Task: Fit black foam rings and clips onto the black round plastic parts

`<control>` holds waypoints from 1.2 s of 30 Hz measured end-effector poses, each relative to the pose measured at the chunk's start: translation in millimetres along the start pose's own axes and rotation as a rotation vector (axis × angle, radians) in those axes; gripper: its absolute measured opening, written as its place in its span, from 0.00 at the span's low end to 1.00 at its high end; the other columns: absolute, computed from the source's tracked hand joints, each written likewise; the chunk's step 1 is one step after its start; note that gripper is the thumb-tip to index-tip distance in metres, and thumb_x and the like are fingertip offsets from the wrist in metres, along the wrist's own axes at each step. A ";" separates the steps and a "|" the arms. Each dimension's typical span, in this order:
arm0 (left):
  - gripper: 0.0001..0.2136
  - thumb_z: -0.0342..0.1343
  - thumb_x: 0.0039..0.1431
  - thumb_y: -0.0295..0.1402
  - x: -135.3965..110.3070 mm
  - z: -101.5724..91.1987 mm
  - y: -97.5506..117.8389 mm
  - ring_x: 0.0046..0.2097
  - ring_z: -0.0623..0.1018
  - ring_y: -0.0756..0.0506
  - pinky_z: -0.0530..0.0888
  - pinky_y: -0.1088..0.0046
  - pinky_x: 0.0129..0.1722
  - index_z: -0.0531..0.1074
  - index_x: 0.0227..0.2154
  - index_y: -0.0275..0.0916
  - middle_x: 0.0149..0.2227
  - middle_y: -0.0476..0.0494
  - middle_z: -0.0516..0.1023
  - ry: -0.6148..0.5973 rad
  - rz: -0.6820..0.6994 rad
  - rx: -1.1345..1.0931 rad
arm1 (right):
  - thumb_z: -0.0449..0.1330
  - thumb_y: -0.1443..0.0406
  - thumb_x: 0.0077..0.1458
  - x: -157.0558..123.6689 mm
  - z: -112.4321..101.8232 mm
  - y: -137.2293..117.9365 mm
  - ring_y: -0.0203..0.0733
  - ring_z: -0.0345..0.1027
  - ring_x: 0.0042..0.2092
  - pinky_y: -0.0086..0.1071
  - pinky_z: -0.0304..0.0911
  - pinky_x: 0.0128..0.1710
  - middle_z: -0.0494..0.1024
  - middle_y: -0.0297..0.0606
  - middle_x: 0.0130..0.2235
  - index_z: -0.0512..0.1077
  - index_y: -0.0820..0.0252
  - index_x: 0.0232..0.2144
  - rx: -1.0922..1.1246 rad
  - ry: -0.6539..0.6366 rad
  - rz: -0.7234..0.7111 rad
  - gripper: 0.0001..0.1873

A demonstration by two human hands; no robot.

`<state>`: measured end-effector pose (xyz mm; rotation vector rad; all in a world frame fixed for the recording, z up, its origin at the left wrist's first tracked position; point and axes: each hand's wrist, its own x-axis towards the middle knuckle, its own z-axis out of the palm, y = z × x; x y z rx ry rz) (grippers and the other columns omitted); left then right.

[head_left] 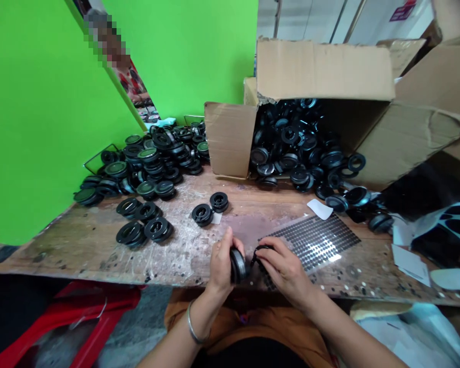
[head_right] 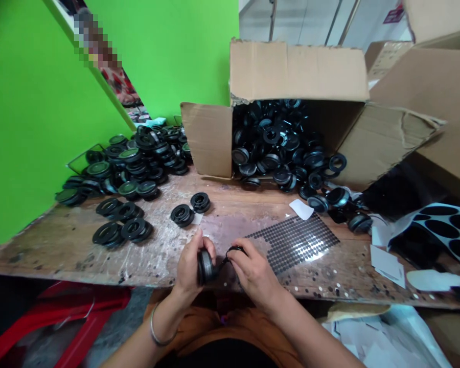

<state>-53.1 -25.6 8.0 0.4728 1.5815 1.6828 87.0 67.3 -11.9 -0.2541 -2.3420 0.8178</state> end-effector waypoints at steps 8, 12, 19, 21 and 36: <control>0.15 0.66 0.46 0.35 2.8 -17.9 36.5 0.43 0.72 0.44 0.67 0.69 0.46 0.73 0.38 0.41 0.39 0.45 0.72 -0.561 0.472 0.584 | 0.54 0.65 0.60 24.3 -40.1 13.0 0.40 0.70 0.37 0.32 0.66 0.36 0.73 0.38 0.35 0.71 0.57 0.33 0.242 -0.046 0.271 0.06; 0.11 0.58 0.54 0.43 6.0 -18.7 19.7 0.28 0.71 0.48 0.71 0.73 0.29 0.67 0.32 0.41 0.26 0.50 0.69 -0.287 0.151 0.351 | 0.54 0.63 0.59 26.5 -45.3 47.8 0.38 0.67 0.28 0.30 0.63 0.29 0.72 0.33 0.28 0.69 0.59 0.34 0.209 -0.028 0.549 0.06; 0.20 0.48 0.57 0.54 11.5 -15.1 6.0 0.20 0.66 0.52 0.62 0.81 0.14 0.66 0.35 0.41 0.23 0.52 0.66 -0.150 -0.352 -0.328 | 0.54 0.73 0.53 27.2 -28.6 61.0 0.40 0.66 0.36 0.30 0.56 0.37 0.72 0.39 0.34 0.70 0.61 0.27 -0.367 -0.328 0.506 0.07; 0.19 0.47 0.60 0.52 11.4 -15.1 9.3 0.20 0.67 0.52 0.63 0.81 0.15 0.68 0.36 0.39 0.23 0.50 0.66 -0.170 -0.406 -0.379 | 0.54 0.72 0.53 30.3 -25.8 57.4 0.40 0.66 0.37 0.30 0.55 0.37 0.72 0.39 0.35 0.70 0.60 0.28 -0.430 -0.371 0.529 0.07; 0.22 0.53 0.55 0.55 6.3 -13.0 1.3 0.19 0.66 0.53 0.63 0.82 0.13 0.70 0.34 0.38 0.22 0.50 0.68 -0.135 -0.477 -0.394 | 0.54 0.72 0.53 31.2 -24.6 29.1 0.43 0.63 0.39 0.34 0.58 0.41 0.69 0.39 0.33 0.65 0.60 0.28 -0.288 0.060 0.318 0.04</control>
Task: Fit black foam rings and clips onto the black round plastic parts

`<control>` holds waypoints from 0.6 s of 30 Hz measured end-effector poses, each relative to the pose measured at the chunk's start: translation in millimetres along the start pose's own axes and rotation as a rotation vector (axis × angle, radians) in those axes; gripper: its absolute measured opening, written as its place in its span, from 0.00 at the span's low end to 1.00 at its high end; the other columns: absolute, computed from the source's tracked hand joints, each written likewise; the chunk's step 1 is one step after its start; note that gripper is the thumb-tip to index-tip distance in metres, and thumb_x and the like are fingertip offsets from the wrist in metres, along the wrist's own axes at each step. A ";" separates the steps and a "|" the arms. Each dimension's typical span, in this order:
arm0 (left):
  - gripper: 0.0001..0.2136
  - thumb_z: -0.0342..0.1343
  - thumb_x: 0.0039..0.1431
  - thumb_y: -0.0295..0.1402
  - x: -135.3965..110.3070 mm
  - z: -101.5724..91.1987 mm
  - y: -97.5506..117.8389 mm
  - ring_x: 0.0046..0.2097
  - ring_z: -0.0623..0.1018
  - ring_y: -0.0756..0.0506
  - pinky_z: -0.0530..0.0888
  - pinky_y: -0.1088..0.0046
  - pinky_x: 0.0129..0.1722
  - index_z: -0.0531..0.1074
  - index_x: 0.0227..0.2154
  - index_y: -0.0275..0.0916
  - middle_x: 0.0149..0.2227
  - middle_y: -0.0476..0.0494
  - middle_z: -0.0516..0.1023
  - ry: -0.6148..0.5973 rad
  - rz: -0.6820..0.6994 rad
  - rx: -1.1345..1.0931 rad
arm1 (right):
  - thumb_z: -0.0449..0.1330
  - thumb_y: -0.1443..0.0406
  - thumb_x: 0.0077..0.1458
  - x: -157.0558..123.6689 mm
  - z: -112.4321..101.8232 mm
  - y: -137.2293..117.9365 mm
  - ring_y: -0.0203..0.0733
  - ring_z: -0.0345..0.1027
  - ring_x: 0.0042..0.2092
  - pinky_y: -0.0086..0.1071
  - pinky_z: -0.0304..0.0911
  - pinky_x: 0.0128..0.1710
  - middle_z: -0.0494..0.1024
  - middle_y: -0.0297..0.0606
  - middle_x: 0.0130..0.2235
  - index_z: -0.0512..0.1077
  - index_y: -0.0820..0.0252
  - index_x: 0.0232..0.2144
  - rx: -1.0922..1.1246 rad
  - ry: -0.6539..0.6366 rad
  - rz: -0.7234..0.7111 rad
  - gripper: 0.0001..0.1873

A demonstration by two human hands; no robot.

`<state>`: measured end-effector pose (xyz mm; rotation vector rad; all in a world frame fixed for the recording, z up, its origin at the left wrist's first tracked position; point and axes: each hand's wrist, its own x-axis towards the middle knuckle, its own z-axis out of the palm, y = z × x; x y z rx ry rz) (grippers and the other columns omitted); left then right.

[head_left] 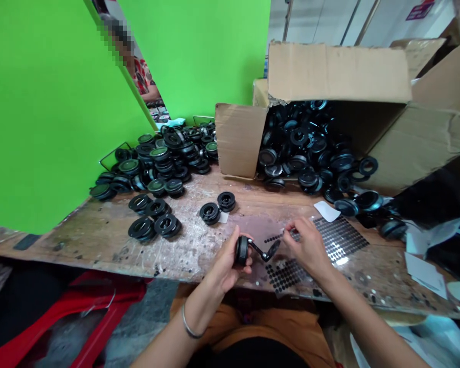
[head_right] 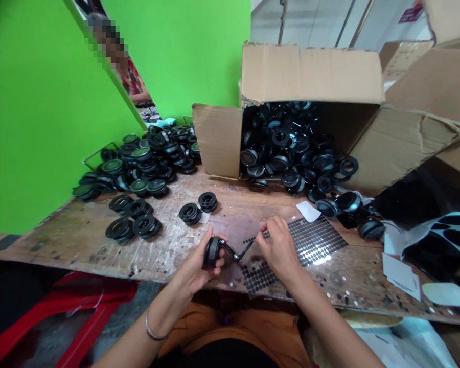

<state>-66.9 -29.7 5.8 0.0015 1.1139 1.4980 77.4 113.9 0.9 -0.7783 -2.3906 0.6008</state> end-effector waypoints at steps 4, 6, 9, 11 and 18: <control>0.23 0.55 0.52 0.56 -2.1 9.8 -8.0 0.19 0.67 0.53 0.63 0.81 0.13 0.71 0.33 0.38 0.21 0.51 0.68 0.064 0.035 0.066 | 0.56 0.72 0.53 0.4 -6.0 -39.1 0.43 0.62 0.43 0.36 0.58 0.45 0.70 0.37 0.36 0.66 0.58 0.29 0.219 -0.002 -0.155 0.05; 0.23 0.55 0.52 0.55 -2.7 14.3 -10.9 0.19 0.68 0.52 0.63 0.80 0.14 0.71 0.32 0.37 0.21 0.51 0.68 0.085 0.048 0.067 | 0.56 0.72 0.53 0.2 -1.4 -50.2 0.44 0.62 0.43 0.38 0.58 0.45 0.71 0.38 0.36 0.67 0.59 0.29 0.206 -0.040 -0.156 0.05; 0.22 0.56 0.53 0.54 -3.2 16.8 -13.8 0.19 0.68 0.52 0.65 0.79 0.14 0.72 0.32 0.37 0.21 0.52 0.68 0.088 0.057 0.047 | 0.57 0.72 0.54 0.0 5.8 -54.2 0.46 0.61 0.43 0.39 0.57 0.45 0.71 0.39 0.37 0.68 0.59 0.28 0.158 -0.071 -0.128 0.05; 0.23 0.56 0.53 0.54 -3.1 16.0 -15.1 0.18 0.68 0.53 0.65 0.79 0.14 0.72 0.32 0.36 0.21 0.52 0.69 0.079 0.048 0.027 | 0.57 0.71 0.54 0.0 7.5 -53.4 0.46 0.61 0.43 0.39 0.56 0.45 0.72 0.39 0.37 0.69 0.59 0.27 0.137 -0.087 -0.119 0.05; 0.20 0.54 0.57 0.50 -3.1 16.1 -14.0 0.17 0.67 0.54 0.64 0.81 0.14 0.72 0.32 0.35 0.22 0.50 0.72 0.062 -0.037 -0.060 | 0.58 0.71 0.54 -4.0 6.1 -51.9 0.47 0.61 0.44 0.43 0.56 0.48 0.73 0.39 0.37 0.71 0.58 0.29 0.064 -0.057 -0.172 0.04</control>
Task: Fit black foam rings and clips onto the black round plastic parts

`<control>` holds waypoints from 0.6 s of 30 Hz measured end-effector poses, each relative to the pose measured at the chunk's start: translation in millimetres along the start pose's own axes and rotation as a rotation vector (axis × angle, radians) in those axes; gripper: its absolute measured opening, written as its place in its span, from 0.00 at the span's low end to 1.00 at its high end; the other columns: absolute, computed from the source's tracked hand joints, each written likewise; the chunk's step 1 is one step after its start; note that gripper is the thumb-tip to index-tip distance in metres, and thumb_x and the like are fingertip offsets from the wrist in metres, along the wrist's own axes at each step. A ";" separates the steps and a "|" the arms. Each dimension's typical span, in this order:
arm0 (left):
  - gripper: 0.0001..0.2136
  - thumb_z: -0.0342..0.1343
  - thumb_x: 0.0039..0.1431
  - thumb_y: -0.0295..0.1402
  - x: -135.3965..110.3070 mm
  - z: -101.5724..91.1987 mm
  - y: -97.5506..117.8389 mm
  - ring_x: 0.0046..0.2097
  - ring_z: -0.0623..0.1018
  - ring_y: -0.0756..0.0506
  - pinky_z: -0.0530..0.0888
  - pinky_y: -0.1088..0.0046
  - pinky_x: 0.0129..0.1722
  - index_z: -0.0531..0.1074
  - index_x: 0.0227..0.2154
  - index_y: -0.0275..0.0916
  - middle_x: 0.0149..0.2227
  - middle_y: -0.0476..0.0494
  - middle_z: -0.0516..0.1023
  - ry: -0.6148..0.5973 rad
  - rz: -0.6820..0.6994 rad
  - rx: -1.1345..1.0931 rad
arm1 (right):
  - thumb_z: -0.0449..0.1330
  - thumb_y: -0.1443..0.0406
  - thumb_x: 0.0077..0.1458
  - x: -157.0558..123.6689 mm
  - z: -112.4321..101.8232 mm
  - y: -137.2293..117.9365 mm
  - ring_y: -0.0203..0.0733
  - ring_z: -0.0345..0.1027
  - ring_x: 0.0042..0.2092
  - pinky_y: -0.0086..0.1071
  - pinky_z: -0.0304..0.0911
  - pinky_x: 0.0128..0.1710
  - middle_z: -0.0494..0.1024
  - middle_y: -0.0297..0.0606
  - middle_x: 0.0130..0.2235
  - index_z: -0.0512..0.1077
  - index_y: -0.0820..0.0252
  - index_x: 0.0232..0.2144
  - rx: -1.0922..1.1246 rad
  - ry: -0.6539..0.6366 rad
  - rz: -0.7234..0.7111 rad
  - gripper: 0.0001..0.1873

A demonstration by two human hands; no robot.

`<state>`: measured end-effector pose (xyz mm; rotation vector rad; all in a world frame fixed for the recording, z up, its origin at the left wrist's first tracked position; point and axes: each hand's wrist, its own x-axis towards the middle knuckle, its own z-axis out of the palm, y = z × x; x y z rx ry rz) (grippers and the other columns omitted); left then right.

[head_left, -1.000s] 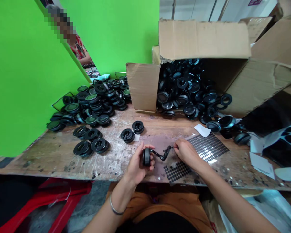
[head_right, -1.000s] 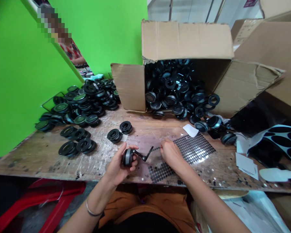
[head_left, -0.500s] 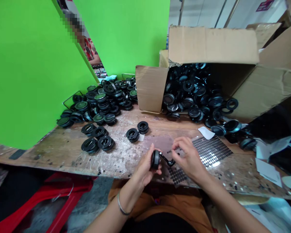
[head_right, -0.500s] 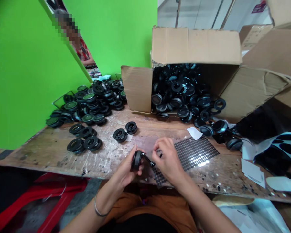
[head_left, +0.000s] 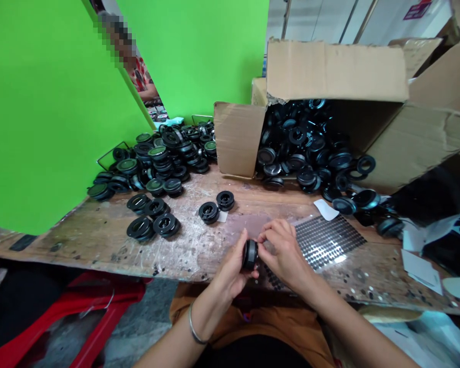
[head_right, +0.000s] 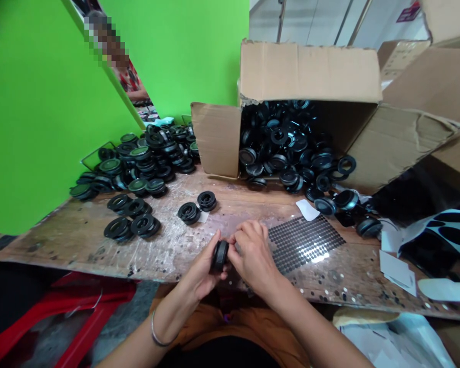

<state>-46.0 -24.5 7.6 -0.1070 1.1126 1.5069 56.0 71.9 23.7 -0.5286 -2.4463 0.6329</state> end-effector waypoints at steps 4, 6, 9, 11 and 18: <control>0.19 0.50 0.61 0.48 -3.5 4.6 2.9 0.16 0.66 0.55 0.64 0.81 0.13 0.70 0.28 0.35 0.21 0.50 0.71 -0.016 -0.068 -0.063 | 0.55 0.71 0.57 -11.9 1.3 0.5 0.48 0.61 0.49 0.50 0.53 0.55 0.73 0.40 0.40 0.73 0.57 0.37 -0.035 0.042 -0.159 0.08; 0.18 0.49 0.62 0.47 -4.6 4.5 3.1 0.17 0.67 0.54 0.65 0.81 0.14 0.69 0.29 0.35 0.20 0.50 0.70 -0.019 -0.063 -0.075 | 0.54 0.72 0.57 -18.4 0.3 0.5 0.50 0.60 0.52 0.54 0.49 0.58 0.73 0.43 0.42 0.72 0.59 0.44 -0.055 0.034 -0.255 0.13; 0.16 0.51 0.61 0.47 -3.9 -1.5 3.0 0.17 0.67 0.54 0.65 0.81 0.14 0.69 0.31 0.36 0.20 0.51 0.71 -0.014 -0.031 -0.039 | 0.54 0.71 0.58 -21.6 -5.0 5.4 0.52 0.57 0.56 0.56 0.46 0.60 0.73 0.45 0.46 0.70 0.60 0.49 -0.033 -0.044 -0.313 0.17; 0.16 0.54 0.59 0.47 -2.7 -8.8 5.5 0.17 0.68 0.53 0.66 0.79 0.15 0.70 0.31 0.36 0.20 0.50 0.71 -0.020 -0.035 -0.006 | 0.52 0.70 0.60 -17.2 -9.4 15.6 0.49 0.59 0.55 0.52 0.52 0.58 0.73 0.43 0.46 0.71 0.57 0.48 0.073 -0.093 -0.233 0.16; 0.11 0.57 0.56 0.40 0.7 -27.7 34.2 0.19 0.70 0.52 0.69 0.78 0.18 0.69 0.29 0.36 0.20 0.50 0.71 0.056 0.048 -0.101 | 0.55 0.71 0.56 4.2 6.4 59.1 0.40 0.66 0.36 0.32 0.60 0.39 0.72 0.37 0.33 0.71 0.61 0.29 0.048 -0.274 0.204 0.05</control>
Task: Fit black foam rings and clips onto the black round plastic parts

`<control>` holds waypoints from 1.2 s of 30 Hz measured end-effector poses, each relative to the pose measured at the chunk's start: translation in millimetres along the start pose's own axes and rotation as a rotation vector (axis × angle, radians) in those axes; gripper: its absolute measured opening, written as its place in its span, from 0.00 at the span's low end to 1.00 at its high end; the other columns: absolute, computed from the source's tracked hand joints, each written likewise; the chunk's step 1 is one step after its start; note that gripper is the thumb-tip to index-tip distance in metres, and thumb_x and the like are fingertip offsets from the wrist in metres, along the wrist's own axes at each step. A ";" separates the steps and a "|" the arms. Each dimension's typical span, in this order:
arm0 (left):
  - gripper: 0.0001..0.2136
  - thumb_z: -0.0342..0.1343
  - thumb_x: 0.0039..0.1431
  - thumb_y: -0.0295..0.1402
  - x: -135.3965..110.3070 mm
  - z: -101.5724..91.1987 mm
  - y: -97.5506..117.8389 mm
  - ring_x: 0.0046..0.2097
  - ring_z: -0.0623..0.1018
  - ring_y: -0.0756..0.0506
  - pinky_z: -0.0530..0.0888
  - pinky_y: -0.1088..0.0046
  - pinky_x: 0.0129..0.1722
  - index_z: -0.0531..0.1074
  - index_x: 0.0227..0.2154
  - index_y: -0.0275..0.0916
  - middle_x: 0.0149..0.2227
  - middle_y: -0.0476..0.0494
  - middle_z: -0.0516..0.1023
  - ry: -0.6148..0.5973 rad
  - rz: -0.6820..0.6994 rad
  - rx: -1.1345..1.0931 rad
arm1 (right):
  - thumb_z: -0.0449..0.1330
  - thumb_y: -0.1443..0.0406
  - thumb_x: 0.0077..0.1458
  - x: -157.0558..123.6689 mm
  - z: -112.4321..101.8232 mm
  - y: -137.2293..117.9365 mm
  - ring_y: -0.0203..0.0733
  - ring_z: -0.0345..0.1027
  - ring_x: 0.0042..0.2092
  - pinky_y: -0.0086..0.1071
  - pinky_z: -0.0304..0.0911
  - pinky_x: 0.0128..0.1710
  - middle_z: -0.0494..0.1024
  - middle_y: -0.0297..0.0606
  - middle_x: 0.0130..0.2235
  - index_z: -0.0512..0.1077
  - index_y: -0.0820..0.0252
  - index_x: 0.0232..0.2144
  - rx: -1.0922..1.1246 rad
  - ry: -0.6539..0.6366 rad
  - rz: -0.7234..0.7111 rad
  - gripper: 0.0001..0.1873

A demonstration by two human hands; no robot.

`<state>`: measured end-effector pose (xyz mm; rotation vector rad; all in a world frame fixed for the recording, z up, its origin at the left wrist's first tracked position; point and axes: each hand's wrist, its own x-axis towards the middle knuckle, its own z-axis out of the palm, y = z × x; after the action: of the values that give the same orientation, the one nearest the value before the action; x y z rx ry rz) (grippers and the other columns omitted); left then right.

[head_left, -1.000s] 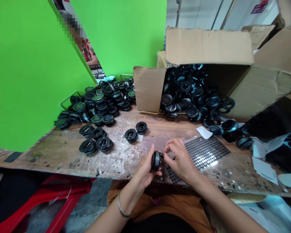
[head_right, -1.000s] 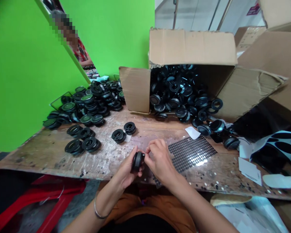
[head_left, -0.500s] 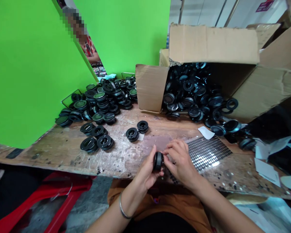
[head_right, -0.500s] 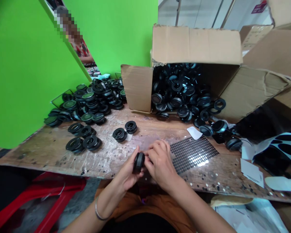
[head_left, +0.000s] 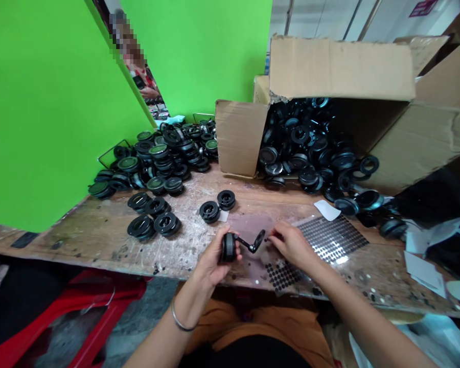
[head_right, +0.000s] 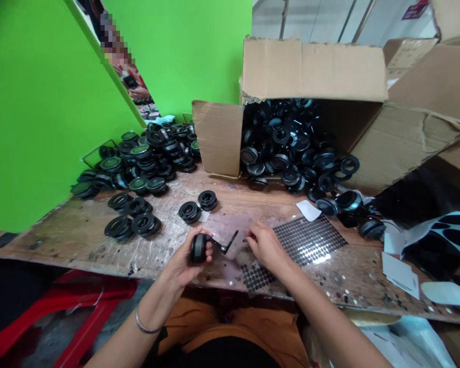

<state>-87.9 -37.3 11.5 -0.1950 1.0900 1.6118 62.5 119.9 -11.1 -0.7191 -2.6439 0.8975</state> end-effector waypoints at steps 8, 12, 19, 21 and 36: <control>0.12 0.61 0.48 0.39 2.5 1.2 -0.1 0.19 0.69 0.51 0.67 0.77 0.18 0.66 0.28 0.38 0.19 0.53 0.69 0.008 0.118 -0.020 | 0.54 0.74 0.53 12.3 13.6 -16.9 0.41 0.66 0.40 0.30 0.57 0.40 0.72 0.41 0.37 0.71 0.61 0.29 -0.249 -0.227 0.052 0.07; 0.14 0.61 0.49 0.43 5.8 0.6 -5.3 0.19 0.68 0.51 0.65 0.78 0.17 0.66 0.29 0.39 0.18 0.54 0.67 -0.020 0.194 -0.005 | 0.52 0.74 0.55 10.7 21.8 -15.0 0.43 0.65 0.39 0.32 0.59 0.39 0.72 0.44 0.38 0.69 0.62 0.32 -0.347 -0.200 0.032 0.07; 0.18 0.58 0.51 0.51 2.0 2.4 -14.2 0.19 0.66 0.52 0.67 0.78 0.18 0.66 0.29 0.40 0.18 0.56 0.64 0.072 0.425 0.110 | 0.51 0.72 0.57 -18.0 26.7 -24.1 0.46 0.62 0.44 0.38 0.61 0.45 0.68 0.43 0.39 0.66 0.59 0.32 -0.093 0.171 -0.186 0.06; 0.19 0.58 0.51 0.52 -0.1 5.3 -17.3 0.18 0.64 0.53 0.66 0.78 0.17 0.66 0.28 0.40 0.18 0.56 0.62 0.089 0.477 0.153 | 0.53 0.71 0.57 -21.3 20.0 -34.8 0.46 0.61 0.48 0.42 0.60 0.49 0.67 0.42 0.42 0.66 0.58 0.32 0.039 0.295 -0.244 0.05; 0.17 0.55 0.56 0.50 -6.5 16.0 -29.5 0.20 0.66 0.54 0.68 0.78 0.25 0.66 0.28 0.39 0.20 0.56 0.65 0.064 0.512 0.226 | 0.55 0.73 0.56 -28.1 17.7 -52.5 0.53 0.56 0.58 0.53 0.56 0.56 0.69 0.46 0.49 0.70 0.58 0.34 -0.047 0.410 -0.309 0.07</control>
<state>-54.4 -31.7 8.6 0.2016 1.4417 1.9178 60.0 60.1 5.8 -0.4290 -2.3264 0.5377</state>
